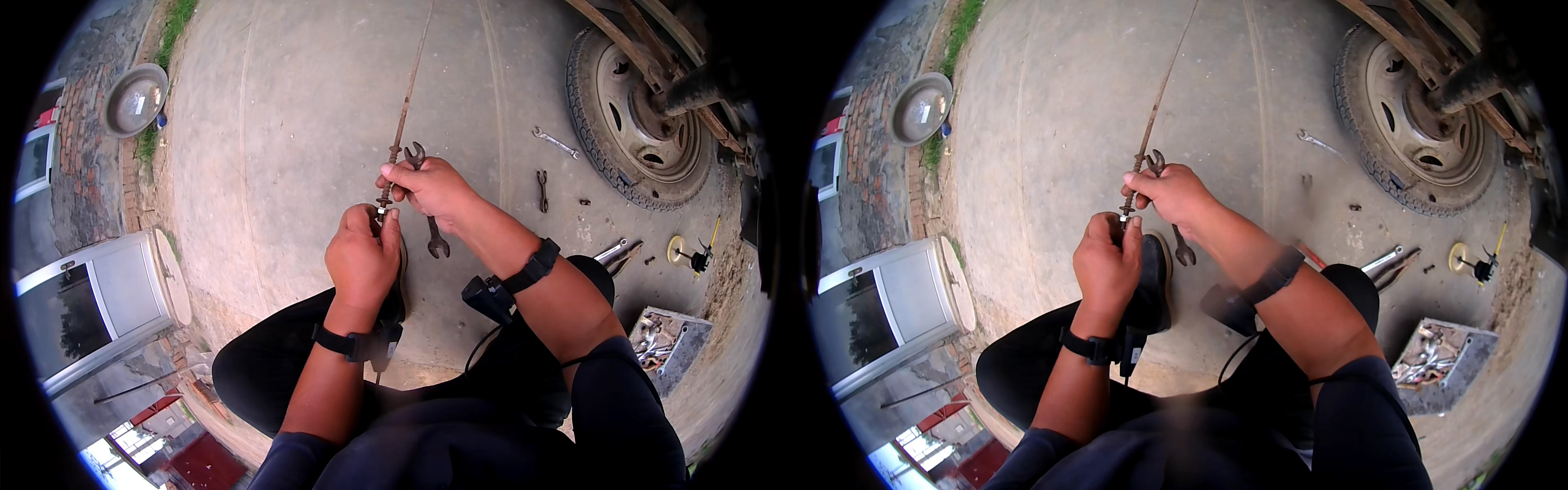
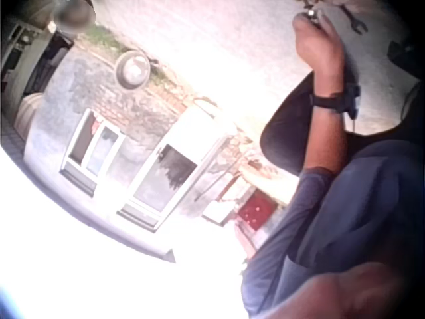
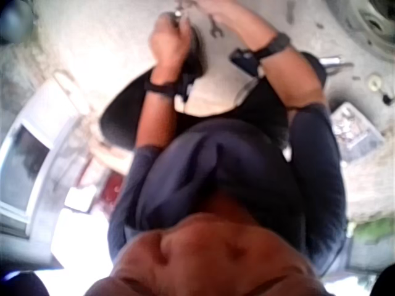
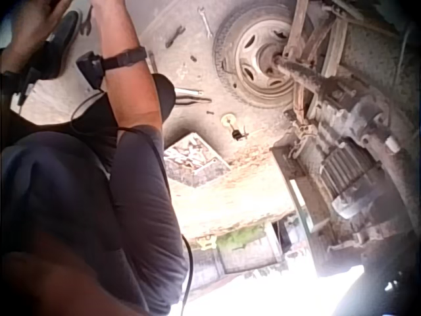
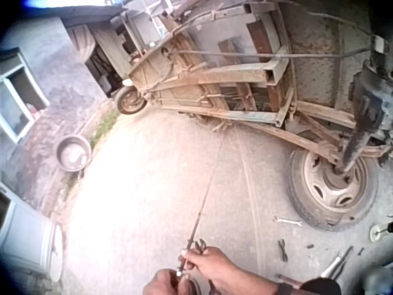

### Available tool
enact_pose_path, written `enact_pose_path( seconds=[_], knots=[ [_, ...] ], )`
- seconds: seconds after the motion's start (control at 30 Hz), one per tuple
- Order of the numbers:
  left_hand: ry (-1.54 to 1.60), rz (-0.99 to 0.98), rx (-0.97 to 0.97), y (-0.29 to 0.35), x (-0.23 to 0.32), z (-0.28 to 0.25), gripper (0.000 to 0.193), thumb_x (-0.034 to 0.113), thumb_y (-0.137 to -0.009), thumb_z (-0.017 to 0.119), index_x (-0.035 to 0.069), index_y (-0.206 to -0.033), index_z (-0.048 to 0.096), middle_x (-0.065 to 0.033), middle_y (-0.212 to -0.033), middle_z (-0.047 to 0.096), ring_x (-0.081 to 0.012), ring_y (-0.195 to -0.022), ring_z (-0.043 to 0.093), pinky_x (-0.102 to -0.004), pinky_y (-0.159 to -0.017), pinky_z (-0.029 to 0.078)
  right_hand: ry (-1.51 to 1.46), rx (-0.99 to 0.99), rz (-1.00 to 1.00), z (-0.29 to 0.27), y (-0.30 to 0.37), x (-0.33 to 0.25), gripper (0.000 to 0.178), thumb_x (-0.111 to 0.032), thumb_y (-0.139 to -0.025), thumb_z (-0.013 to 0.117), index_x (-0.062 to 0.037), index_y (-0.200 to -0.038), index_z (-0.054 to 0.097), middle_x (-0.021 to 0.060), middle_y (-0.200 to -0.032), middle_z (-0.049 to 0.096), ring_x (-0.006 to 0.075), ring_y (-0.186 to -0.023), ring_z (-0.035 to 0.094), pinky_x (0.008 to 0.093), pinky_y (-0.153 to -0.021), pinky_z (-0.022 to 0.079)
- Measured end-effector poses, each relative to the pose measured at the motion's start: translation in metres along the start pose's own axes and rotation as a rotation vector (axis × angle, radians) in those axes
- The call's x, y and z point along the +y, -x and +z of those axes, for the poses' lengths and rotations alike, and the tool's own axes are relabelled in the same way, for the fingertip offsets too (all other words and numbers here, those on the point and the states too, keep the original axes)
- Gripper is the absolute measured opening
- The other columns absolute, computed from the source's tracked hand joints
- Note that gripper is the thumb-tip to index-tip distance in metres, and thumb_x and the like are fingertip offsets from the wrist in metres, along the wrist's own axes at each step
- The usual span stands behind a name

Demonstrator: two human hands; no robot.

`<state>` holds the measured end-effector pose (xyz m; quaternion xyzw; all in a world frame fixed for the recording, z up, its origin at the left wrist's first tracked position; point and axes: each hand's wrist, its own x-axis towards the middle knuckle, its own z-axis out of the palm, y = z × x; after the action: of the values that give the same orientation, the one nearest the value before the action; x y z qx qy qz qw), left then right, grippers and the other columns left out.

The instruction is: The person uses a wrench to tighten a nut onto a threaded rod while seated on the ground. They then use a screwdriver to adjust a component on the rod. The person is working on a vehicle part near a tire.

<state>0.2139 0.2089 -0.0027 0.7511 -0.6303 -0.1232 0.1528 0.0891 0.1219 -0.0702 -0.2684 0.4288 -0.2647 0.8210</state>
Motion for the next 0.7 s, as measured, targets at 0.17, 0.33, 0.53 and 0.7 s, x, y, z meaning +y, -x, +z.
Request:
enact_pose_path(
  seconds=[0.17,0.33,0.53,0.7],
  knots=[
    [-0.021,0.045,0.009,-0.003,-0.002,0.001,0.025,0.027,-0.095,0.069,0.006,-0.089,0.058,-0.0122,-0.084,0.067,-0.0337,-0.064,0.066,-0.0446,-0.056,0.051,-0.003,-0.004,0.001,0.000,0.001,-0.001,0.031,-0.035,-0.098,0.068,-0.0043,-0.100,0.074,-0.0034,-0.074,0.058,0.0067,-0.060,0.039,0.0244,-0.056,0.030],
    [-0.081,0.089,0.015,-0.005,-0.003,0.004,0.027,0.029,-0.099,0.064,0.005,-0.088,0.058,-0.0116,-0.077,0.064,-0.0323,-0.061,0.065,-0.0433,-0.055,0.050,-0.014,-0.010,0.001,0.000,0.003,-0.003,0.032,-0.035,-0.098,0.068,-0.0040,-0.100,0.074,-0.0031,-0.075,0.058,0.0068,-0.060,0.039,0.0244,-0.055,0.030],
    [1.113,-0.732,-0.398,-0.007,0.001,-0.003,0.035,0.036,-0.107,0.052,0.007,-0.089,0.057,-0.0023,-0.069,0.055,-0.0145,-0.055,0.053,-0.0290,-0.048,0.040,0.002,0.005,-0.005,-0.001,0.003,-0.002,0.032,-0.035,-0.098,0.068,-0.0040,-0.099,0.074,-0.0024,-0.075,0.058,0.0066,-0.058,0.038,0.0248,-0.054,0.030],
    [1.019,-0.710,-0.288,-0.007,0.017,-0.004,0.034,0.037,-0.108,0.049,0.006,-0.096,0.055,-0.0009,-0.068,0.054,-0.0092,-0.054,0.050,-0.0242,-0.047,0.036,0.009,-0.001,0.004,-0.001,0.006,-0.004,0.032,-0.036,-0.097,0.068,-0.0040,-0.099,0.073,-0.0025,-0.075,0.058,0.0068,-0.057,0.038,0.0255,-0.054,0.030]
  ],
)
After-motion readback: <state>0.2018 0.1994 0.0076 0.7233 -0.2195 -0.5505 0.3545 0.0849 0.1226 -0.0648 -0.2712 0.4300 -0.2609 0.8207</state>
